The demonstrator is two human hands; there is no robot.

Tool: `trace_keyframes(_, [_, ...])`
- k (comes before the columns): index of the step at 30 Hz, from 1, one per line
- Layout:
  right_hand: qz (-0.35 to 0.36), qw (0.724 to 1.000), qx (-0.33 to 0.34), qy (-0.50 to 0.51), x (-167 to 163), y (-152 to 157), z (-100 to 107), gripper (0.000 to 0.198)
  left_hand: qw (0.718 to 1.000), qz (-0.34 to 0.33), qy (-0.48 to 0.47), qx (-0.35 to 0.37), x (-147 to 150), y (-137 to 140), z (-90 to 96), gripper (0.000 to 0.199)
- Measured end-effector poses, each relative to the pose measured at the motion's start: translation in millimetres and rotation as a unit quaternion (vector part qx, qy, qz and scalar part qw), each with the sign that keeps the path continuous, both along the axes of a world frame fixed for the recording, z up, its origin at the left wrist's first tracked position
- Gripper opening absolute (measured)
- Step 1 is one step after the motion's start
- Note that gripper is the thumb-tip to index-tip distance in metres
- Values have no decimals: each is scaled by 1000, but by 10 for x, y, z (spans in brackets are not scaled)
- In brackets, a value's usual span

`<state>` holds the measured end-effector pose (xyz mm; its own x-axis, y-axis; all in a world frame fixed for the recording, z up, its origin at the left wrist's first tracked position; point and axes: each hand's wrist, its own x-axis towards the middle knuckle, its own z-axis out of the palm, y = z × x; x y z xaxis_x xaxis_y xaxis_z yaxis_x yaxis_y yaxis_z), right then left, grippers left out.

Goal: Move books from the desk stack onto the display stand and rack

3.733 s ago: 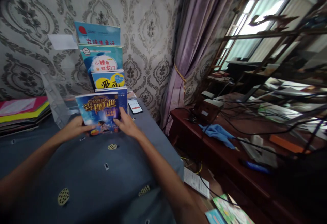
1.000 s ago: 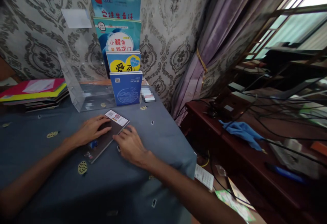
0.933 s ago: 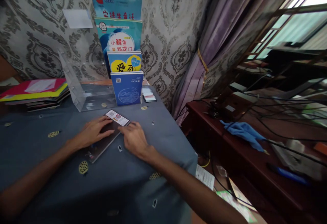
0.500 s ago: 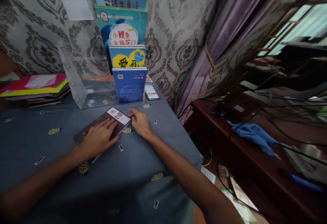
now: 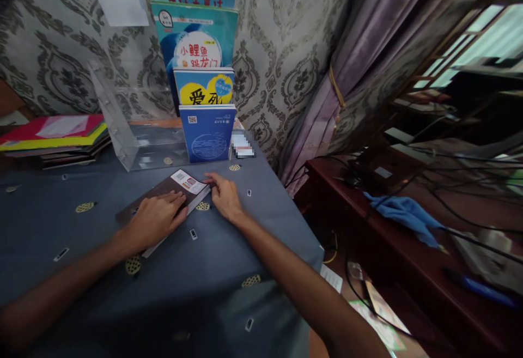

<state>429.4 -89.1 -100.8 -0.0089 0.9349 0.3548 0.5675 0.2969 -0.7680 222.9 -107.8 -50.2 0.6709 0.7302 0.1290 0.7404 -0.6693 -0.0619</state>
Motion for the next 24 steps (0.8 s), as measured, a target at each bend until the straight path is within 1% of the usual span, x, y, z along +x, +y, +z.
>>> trace_keyframes(6, [-14,999,28,-14,-9,-51,23,61,1000,0,-12,1,-5,11,-22,32])
trace_keyframes(9, [-33,997,56,-40,-10,-83,46,58,1000,-2,-10,5,2,1,-37,32])
trace_keyframes(11, [-35,995,63,-62,-11,-97,55,55,1000,-1,-2,-4,15,-13,-38,31])
trace_keyframes(14, [-15,995,30,-95,-21,-106,54,53,1000,13,5,-23,35,-32,-37,29])
trace_keyframes(17, [-9,991,-3,-137,-32,-121,57,52,999,20,-7,-24,33,-37,-50,29])
trace_keyframes(21, [-8,984,-3,-177,-36,-131,92,46,1000,6,-21,-6,-7,-22,-86,36])
trace_keyframes(24, [-4,982,-1,-187,-66,-60,120,41,999,4,-30,10,-35,-2,-112,41])
